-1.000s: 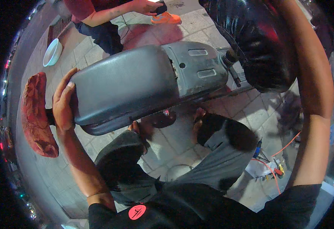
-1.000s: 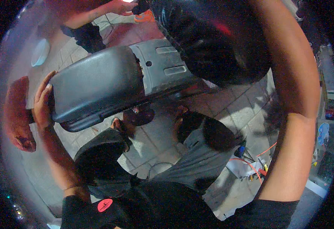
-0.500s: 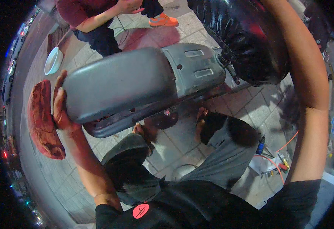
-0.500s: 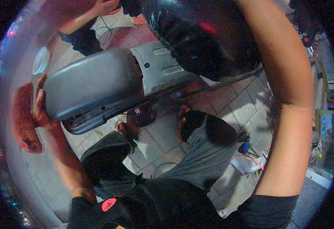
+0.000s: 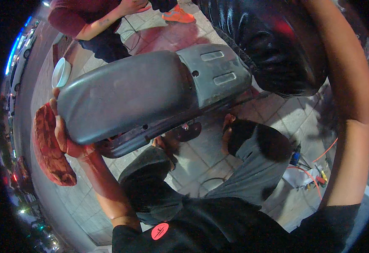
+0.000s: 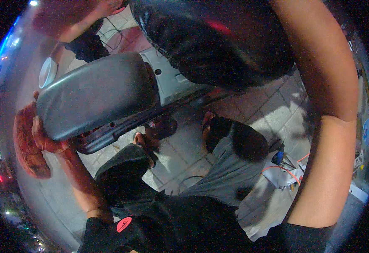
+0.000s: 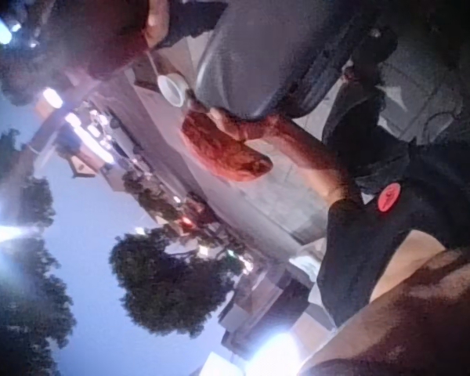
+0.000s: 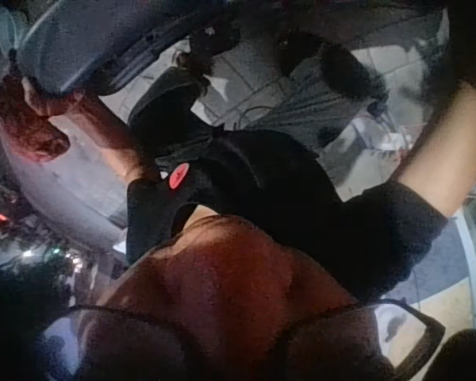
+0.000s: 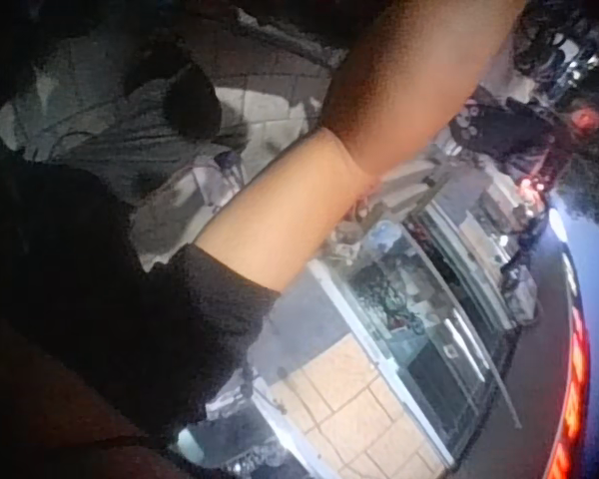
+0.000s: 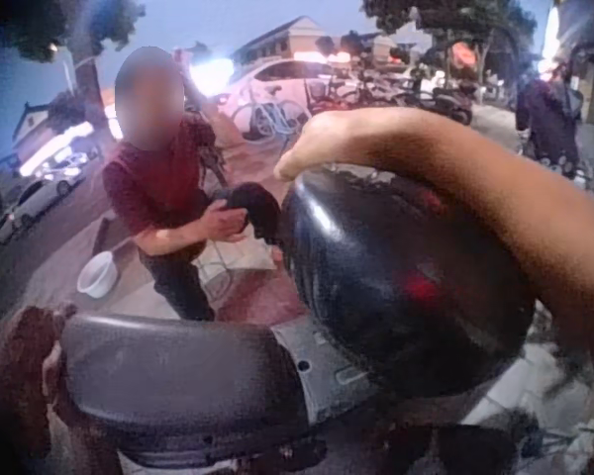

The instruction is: The person removes the rear storage box from a scooter, then uses a screwdriver to tighten a screw on the box. The task is performed on a sidewalk at night with other scooters nearby.

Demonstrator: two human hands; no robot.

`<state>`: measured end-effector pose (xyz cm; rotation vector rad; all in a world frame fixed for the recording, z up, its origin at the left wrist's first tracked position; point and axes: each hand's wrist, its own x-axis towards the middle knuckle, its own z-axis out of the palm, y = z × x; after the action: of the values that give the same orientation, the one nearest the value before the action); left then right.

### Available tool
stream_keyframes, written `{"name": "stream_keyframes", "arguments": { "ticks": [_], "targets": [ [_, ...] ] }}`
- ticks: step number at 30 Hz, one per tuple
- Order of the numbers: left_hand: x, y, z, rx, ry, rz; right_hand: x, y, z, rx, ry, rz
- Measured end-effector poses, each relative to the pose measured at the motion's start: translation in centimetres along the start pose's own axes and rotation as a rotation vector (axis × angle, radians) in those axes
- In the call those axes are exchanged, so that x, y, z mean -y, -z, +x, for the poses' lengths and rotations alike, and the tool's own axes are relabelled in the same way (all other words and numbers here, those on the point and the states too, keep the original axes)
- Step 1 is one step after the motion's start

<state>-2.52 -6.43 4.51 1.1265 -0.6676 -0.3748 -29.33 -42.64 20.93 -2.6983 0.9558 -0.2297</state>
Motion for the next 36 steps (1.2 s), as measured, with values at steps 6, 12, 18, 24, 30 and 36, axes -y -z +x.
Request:
{"name": "stream_keyframes", "arguments": {
  "ticks": [6,12,18,24,30,36],
  "targets": [
    [1.3,4.3,0.8,-0.015,0.266,0.014,0.2,0.4,-0.4,0.047,0.015,-0.018],
    [1.0,3.3,0.3,0.141,-0.108,-0.046,0.8,0.3,-0.8,0.010,0.008,0.011],
    [2.7,3.4,0.3,-0.042,0.163,0.082,0.1,0.3,-0.7,0.020,0.021,0.004],
    [1.6,2.4,-2.4,-0.089,0.134,0.133,0.6,0.5,-0.4,0.037,-0.036,-0.011],
    [0.5,2.6,-2.7,0.232,-0.038,0.779,-0.2,0.2,-0.8,-0.021,0.009,-0.009],
    [-0.5,0.7,-3.5,0.191,0.061,0.799,0.6,0.2,-0.8,-0.063,0.072,-0.100]
  ]
}}
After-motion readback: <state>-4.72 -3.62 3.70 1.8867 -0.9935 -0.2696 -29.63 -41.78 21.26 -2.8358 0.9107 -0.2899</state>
